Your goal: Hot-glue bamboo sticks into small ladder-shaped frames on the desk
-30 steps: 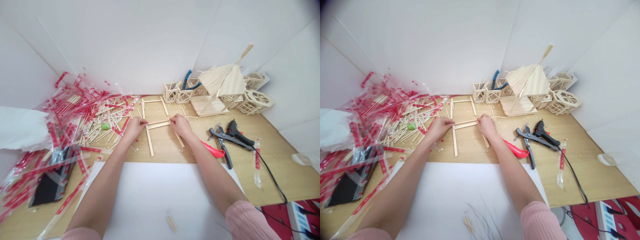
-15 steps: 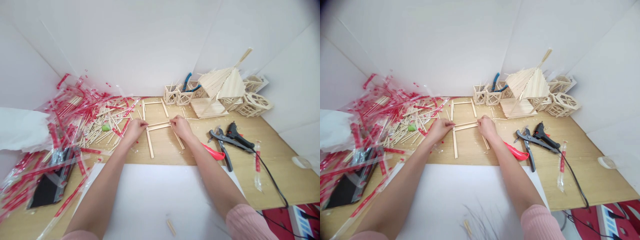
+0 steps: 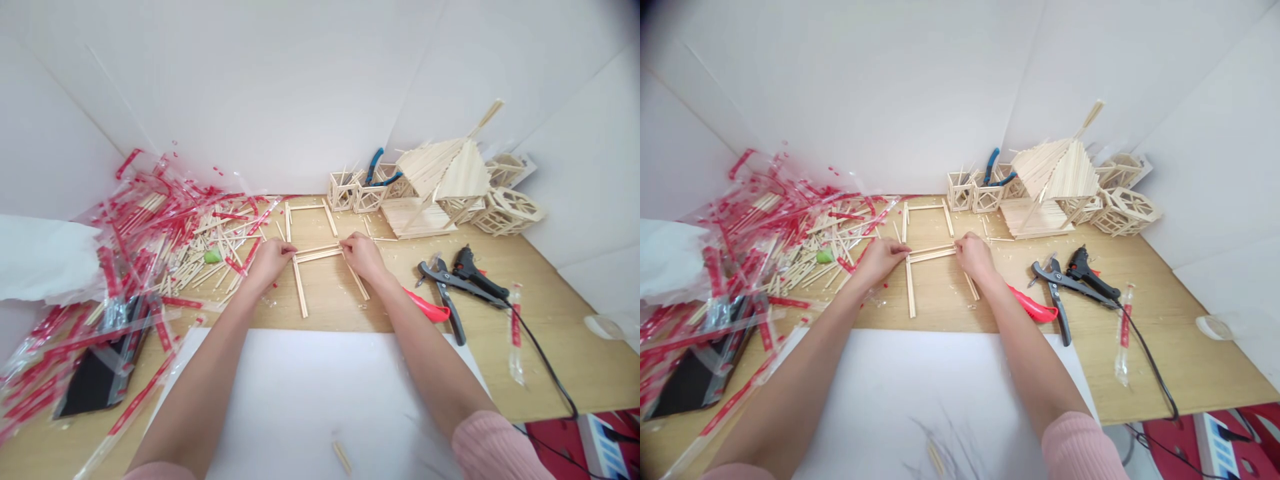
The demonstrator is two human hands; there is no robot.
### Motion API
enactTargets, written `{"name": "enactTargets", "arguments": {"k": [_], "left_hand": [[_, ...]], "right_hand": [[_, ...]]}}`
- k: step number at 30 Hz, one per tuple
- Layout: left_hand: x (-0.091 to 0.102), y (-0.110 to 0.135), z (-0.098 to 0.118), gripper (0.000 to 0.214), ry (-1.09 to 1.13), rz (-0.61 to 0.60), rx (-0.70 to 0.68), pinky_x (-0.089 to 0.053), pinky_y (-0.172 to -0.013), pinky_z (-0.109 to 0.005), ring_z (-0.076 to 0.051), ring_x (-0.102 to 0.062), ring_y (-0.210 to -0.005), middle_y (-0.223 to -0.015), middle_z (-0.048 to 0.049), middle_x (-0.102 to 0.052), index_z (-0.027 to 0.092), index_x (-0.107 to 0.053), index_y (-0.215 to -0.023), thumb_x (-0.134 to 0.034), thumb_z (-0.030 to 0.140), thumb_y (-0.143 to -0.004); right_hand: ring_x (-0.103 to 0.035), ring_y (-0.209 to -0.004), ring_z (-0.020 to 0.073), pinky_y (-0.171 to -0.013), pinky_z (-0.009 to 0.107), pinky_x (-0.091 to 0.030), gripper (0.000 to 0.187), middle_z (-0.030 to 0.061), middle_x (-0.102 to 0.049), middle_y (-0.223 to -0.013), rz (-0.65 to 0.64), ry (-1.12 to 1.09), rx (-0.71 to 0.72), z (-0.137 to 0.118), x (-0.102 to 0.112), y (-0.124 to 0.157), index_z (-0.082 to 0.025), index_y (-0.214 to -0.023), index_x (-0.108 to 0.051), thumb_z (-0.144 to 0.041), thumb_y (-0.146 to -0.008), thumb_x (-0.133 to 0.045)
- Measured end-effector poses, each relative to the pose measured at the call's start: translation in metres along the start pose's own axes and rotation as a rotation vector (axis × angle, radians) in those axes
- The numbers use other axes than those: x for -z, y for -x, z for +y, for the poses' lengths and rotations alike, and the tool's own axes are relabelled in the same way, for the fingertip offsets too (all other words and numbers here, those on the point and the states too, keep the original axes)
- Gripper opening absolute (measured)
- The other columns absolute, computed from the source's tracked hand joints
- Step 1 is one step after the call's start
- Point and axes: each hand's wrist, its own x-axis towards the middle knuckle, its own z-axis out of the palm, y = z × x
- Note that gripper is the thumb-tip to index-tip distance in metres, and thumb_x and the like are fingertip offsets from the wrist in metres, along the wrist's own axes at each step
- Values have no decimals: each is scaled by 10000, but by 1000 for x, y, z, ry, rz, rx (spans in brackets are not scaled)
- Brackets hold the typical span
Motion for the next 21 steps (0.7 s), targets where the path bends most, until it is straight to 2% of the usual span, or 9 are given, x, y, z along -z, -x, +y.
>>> {"name": "enactTargets", "arguments": {"k": [11, 21], "left_hand": [[0, 0, 0, 238, 4, -6, 12, -477, -812, -286, -209, -652, -863, -920, -76, -717, 167, -740, -902, -553, 220, -765], [-1, 0, -1, 249, 0, -5, 17, -476, -821, -291, -209, -653, -848, -918, -73, -719, 181, -742, -904, -550, 248, -761]], "right_hand": [[-605, -848, 166, -780, 241, -410, 261, 81, -673, -934, 18, -15, -67, 4, 14, 0, -161, -954, -714, -171, -824, -487], [-613, -757, 158, -687, 234, -409, 207, 74, -696, -865, -19, -34, -73, 3, 11, -1, -170, -868, -712, -220, -832, -515]]}}
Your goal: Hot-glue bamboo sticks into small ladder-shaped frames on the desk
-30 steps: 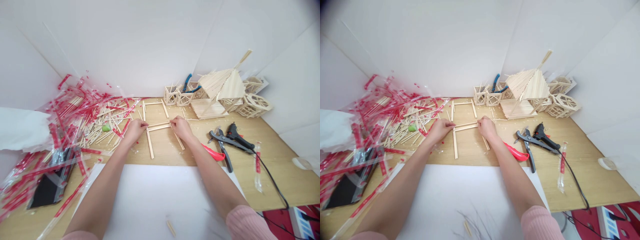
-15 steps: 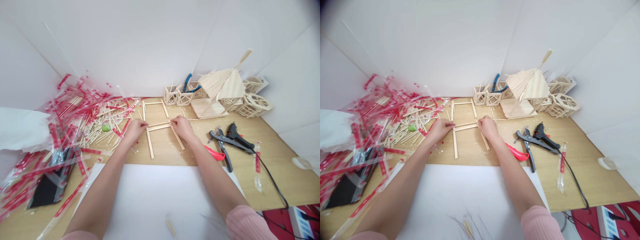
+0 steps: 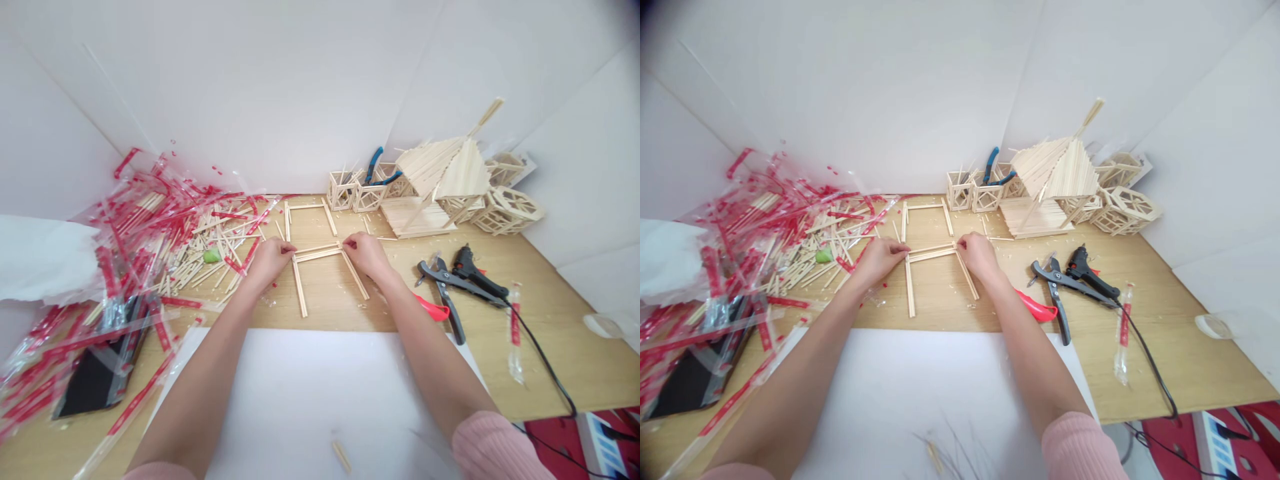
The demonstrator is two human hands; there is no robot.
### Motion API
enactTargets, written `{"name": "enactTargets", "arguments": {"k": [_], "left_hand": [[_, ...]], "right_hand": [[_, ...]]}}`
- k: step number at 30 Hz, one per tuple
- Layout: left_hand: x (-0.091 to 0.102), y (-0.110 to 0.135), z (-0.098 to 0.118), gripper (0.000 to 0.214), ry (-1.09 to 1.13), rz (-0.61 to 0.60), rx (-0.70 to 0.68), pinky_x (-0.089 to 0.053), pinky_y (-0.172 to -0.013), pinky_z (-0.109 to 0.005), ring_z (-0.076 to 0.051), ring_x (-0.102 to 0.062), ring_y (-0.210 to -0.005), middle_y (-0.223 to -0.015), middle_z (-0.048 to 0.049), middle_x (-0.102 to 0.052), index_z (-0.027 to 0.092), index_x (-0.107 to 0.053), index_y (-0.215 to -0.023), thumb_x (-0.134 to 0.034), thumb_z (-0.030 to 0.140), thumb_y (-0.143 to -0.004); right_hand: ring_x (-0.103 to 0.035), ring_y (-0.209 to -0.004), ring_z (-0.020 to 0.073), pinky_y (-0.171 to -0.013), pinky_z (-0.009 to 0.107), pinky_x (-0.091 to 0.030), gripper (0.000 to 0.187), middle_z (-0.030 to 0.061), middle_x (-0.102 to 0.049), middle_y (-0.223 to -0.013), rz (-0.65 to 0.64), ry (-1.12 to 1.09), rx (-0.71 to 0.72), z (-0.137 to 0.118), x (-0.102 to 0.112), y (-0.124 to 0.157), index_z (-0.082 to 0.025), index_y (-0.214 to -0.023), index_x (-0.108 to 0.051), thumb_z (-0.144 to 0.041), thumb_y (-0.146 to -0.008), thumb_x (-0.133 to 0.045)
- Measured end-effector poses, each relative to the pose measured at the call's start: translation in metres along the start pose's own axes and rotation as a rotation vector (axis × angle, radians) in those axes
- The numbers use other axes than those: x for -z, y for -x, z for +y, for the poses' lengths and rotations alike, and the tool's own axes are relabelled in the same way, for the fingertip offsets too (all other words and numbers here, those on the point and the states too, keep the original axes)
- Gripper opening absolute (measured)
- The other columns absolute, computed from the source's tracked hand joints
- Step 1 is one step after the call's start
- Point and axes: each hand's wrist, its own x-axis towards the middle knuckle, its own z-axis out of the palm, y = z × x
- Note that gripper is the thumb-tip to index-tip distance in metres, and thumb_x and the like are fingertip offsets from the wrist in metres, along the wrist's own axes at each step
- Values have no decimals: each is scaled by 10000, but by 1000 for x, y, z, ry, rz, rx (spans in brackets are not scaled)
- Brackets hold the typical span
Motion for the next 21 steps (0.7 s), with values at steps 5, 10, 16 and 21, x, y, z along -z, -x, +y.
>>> {"name": "enactTargets", "arguments": {"k": [5, 10, 16, 21], "left_hand": [[2, 1, 3, 245, 1, 0, 12, -480, -816, -296, -212, -651, -853, -916, -65, -722, 196, -744, -894, -550, 255, -755], [1, 1, 3, 256, -4, 9, -2, -481, -797, -292, -216, -654, -831, -895, -67, -722, 184, -748, -884, -547, 268, -748], [1, 1, 3, 257, -12, 17, -9, -482, -778, -291, -217, -654, -824, -888, -73, -718, 176, -747, -881, -545, 260, -747], [2, 1, 4, 248, -14, 6, 10, -484, -775, -282, -216, -655, -832, -894, -62, -721, 190, -745, -881, -547, 266, -751]], "right_hand": [[-617, -747, 161, -680, 236, -408, 183, 66, -702, -843, 2, -25, -9, -2, -2, 0, -172, -848, -710, -234, -831, -539], [-622, -740, 156, -667, 228, -403, 167, 55, -708, -821, -11, -83, -29, 1, -5, -1, -175, -841, -710, -252, -829, -563], [-609, -747, 155, -679, 233, -397, 160, 58, -698, -834, -7, -104, -11, 5, -10, -3, -164, -847, -695, -254, -839, -563], [-594, -803, 156, -725, 234, -396, 142, 66, -677, -870, -4, -102, 22, 6, -13, -4, -156, -849, -671, -225, -851, -546]]}}
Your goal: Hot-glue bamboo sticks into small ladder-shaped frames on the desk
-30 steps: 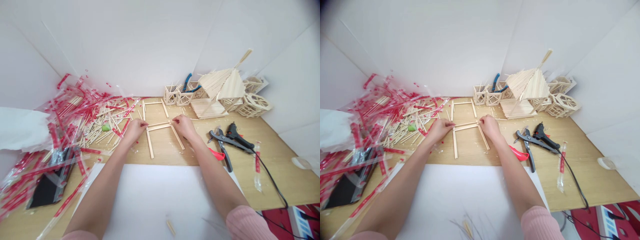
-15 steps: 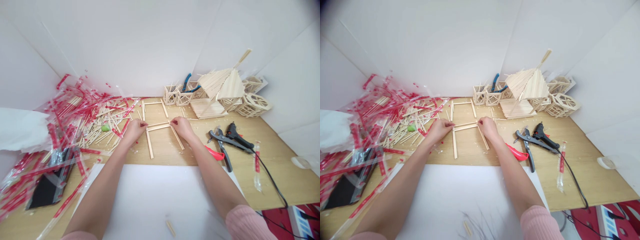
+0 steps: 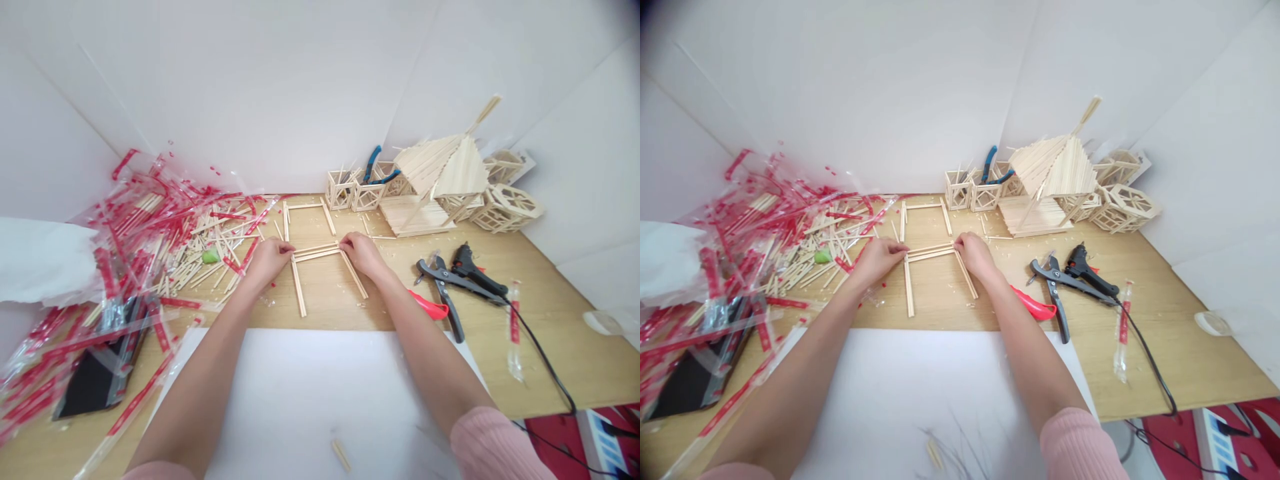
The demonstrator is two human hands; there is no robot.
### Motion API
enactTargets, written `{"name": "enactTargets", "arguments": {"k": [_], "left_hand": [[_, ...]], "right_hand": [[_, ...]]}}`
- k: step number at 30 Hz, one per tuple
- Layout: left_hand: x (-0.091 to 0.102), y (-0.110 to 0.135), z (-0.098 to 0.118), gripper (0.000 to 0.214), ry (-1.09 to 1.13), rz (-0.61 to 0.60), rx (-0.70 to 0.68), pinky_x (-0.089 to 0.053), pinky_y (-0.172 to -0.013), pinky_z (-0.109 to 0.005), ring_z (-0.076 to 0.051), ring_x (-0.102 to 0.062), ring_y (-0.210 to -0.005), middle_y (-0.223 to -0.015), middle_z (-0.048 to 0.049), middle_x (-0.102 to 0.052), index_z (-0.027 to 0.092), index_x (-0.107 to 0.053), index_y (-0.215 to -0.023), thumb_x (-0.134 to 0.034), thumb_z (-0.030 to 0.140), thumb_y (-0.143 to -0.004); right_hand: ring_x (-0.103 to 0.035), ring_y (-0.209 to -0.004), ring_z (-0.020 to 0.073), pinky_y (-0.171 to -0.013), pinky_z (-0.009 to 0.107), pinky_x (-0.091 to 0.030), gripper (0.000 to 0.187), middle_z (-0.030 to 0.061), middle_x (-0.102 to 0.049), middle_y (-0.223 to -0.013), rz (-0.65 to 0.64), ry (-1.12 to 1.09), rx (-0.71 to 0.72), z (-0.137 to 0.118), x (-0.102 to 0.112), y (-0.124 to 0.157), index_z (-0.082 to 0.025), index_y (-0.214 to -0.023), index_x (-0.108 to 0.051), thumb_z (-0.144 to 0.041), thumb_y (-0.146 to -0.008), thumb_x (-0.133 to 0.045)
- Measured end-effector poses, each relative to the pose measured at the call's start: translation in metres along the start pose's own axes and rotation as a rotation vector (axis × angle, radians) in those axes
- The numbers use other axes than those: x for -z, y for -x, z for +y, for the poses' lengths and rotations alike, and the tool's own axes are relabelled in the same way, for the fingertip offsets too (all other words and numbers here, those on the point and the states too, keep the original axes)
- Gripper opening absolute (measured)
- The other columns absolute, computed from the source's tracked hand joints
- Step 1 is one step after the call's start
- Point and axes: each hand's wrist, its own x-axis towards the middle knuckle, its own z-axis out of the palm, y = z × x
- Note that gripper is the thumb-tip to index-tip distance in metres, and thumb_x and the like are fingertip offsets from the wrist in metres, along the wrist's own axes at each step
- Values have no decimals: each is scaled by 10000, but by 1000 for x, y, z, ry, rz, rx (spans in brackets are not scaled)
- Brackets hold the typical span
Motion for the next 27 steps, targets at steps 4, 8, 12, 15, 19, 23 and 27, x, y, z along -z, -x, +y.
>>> {"name": "enactTargets", "arguments": {"k": [4, 8, 12, 15, 19, 23, 27], "left_hand": [[0, -1, -2, 254, 11, -16, 4, -482, -772, -278, -218, -654, -846, -897, -63, -721, 186, -742, -893, -550, 276, -753], [1, -2, -5, 259, 54, -39, -7, -480, -769, -269, -210, -651, -858, -893, -56, -721, 178, -737, -902, -545, 283, -763], [0, -4, -10, 253, 93, -54, -18, -475, -794, -256, -196, -646, -881, -905, -51, -718, 176, -734, -899, -547, 283, -766], [0, -5, -10, 245, 85, -58, -17, -473, -813, -262, -193, -640, -889, -921, -50, -715, 182, -733, -897, -545, 271, -769], [2, -4, -9, 243, 81, -64, -12, -472, -840, -281, -195, -635, -898, -942, -53, -712, 187, -731, -904, -541, 260, -772], [4, -4, -7, 242, 81, -70, -10, -464, -870, -288, -197, -631, -919, -949, -56, -711, 194, -732, -910, -546, 262, -771], [4, -4, -7, 234, 66, -61, -20, -462, -869, -282, -191, -631, -909, -946, -50, -707, 191, -733, -894, -550, 259, -765]], "right_hand": [[-587, -795, 151, -729, 235, -398, 123, 60, -671, -851, -12, -81, -4, 2, 2, -2, -148, -840, -662, -207, -843, -554], [-583, -758, 145, -707, 237, -398, 118, 45, -670, -813, -13, -172, -30, 6, 2, -4, -147, -834, -662, -203, -833, -559], [-583, -748, 142, -703, 236, -399, 125, 41, -670, -803, 6, -201, -30, 7, -2, -5, -150, -826, -662, -216, -834, -556], [-587, -757, 144, -710, 235, -401, 121, 45, -673, -817, 29, -193, -29, 4, -5, -5, -150, -830, -661, -209, -832, -555], [-594, -775, 146, -720, 235, -406, 130, 47, -673, -841, 57, -162, -37, 1, -7, -4, -156, -836, -660, -207, -838, -541], [-597, -773, 150, -720, 240, -410, 136, 51, -674, -840, 56, -146, -53, 0, -7, -4, -155, -848, -663, -210, -837, -539], [-599, -776, 151, -721, 240, -409, 135, 52, -676, -843, 49, -138, -53, -1, -7, -4, -157, -844, -667, -214, -835, -544]]}}
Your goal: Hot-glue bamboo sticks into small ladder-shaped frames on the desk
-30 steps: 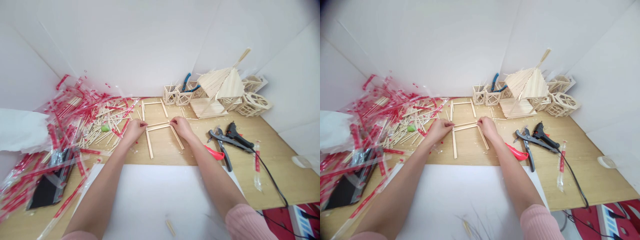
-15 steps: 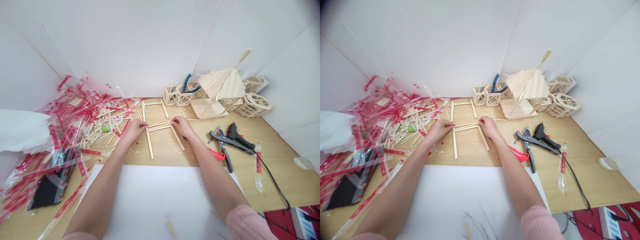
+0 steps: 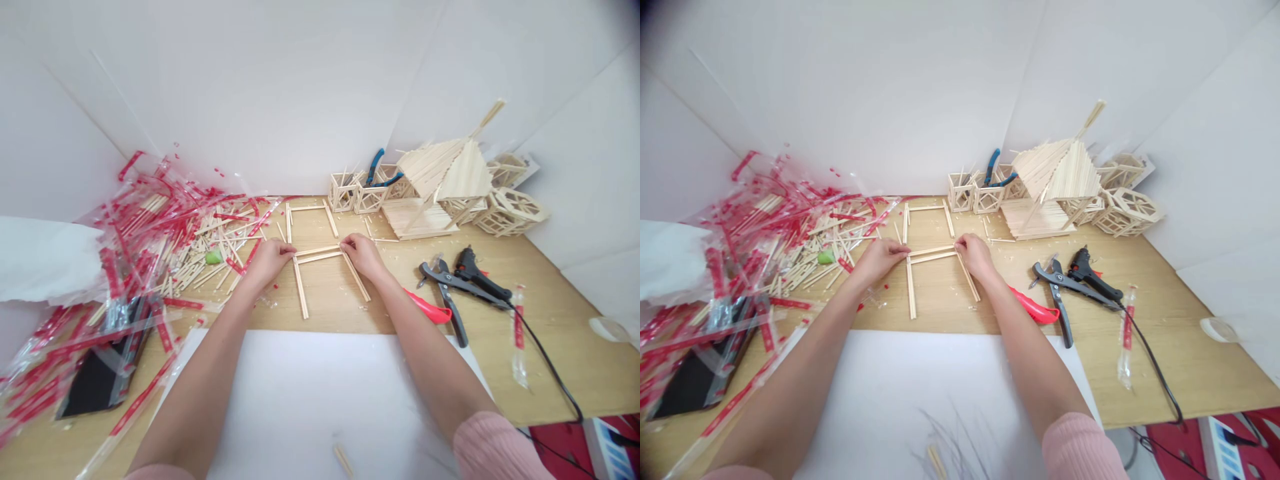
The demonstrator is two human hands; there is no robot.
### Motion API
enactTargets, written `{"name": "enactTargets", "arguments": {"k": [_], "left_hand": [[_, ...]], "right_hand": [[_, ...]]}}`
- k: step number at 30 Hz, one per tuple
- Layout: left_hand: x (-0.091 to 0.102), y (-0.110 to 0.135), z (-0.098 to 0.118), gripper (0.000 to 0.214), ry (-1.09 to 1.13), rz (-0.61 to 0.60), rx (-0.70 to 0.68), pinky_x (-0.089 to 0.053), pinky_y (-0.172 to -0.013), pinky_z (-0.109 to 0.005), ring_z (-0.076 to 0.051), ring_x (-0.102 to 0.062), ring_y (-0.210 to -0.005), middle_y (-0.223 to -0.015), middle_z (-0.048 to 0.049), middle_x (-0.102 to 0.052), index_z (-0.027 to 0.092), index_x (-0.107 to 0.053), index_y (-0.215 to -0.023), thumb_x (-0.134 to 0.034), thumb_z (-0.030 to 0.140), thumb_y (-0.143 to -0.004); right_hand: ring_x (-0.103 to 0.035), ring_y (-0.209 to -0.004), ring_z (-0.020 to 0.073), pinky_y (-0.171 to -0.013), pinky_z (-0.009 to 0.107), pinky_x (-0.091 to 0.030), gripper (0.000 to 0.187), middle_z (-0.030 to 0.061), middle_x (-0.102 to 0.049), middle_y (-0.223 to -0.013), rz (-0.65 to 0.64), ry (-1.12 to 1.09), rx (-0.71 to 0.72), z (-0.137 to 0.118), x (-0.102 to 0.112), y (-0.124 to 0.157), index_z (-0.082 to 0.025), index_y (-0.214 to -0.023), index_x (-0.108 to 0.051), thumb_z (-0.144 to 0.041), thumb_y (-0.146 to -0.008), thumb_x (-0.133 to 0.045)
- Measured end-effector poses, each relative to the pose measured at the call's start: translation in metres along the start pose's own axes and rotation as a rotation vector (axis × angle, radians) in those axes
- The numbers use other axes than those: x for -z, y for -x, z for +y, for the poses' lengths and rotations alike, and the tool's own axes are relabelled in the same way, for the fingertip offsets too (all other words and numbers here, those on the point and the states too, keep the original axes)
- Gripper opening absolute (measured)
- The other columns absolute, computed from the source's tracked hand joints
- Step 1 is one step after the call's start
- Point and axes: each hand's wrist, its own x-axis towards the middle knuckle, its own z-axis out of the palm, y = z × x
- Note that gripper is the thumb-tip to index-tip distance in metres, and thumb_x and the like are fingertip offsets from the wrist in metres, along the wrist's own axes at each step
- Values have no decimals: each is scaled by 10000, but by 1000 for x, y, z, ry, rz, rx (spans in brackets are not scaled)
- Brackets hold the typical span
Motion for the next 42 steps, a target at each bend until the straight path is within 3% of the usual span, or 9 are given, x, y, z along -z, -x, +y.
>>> {"name": "enactTargets", "arguments": {"k": [16, 24, 31, 42], "left_hand": [[1, 3, 6, 265, -7, 9, -13, -468, -791, -264, -208, -641, -878, -915, -62, -716, 165, -738, -904, -548, 290, -769], [-14, 2, 2, 303, 11, 74, -93, -453, -756, -292, -185, -596, -809, -914, -65, -640, 173, -714, -985, -586, 360, -784], [-29, -1, 3, 227, -49, 120, -145, -443, -778, -304, -190, -566, -837, -884, -61, -604, 178, -724, -936, -581, 293, -801], [-28, 0, 8, 191, -56, 132, -111, -432, -728, -284, -170, -568, -776, -869, -55, -624, 176, -725, -909, -571, 221, -805]], "right_hand": [[-583, -754, 148, -699, 239, -400, 146, 47, -661, -827, -13, 64, 0, -1, 0, 1, -159, -850, -666, -234, -835, -542], [-578, -769, 153, -714, 246, -397, 148, 56, -656, -850, 2, 61, 4, 0, -3, 2, -154, -851, -669, -230, -836, -543], [-578, -767, 154, -705, 247, -394, 144, 53, -657, -844, 31, 61, 5, -2, -3, 3, -162, -846, -673, -230, -835, -546], [-643, -768, 156, -736, 242, -445, 137, 42, -719, -815, 56, -120, -67, 3, -4, -1, -166, -860, -709, -158, -803, -585]]}}
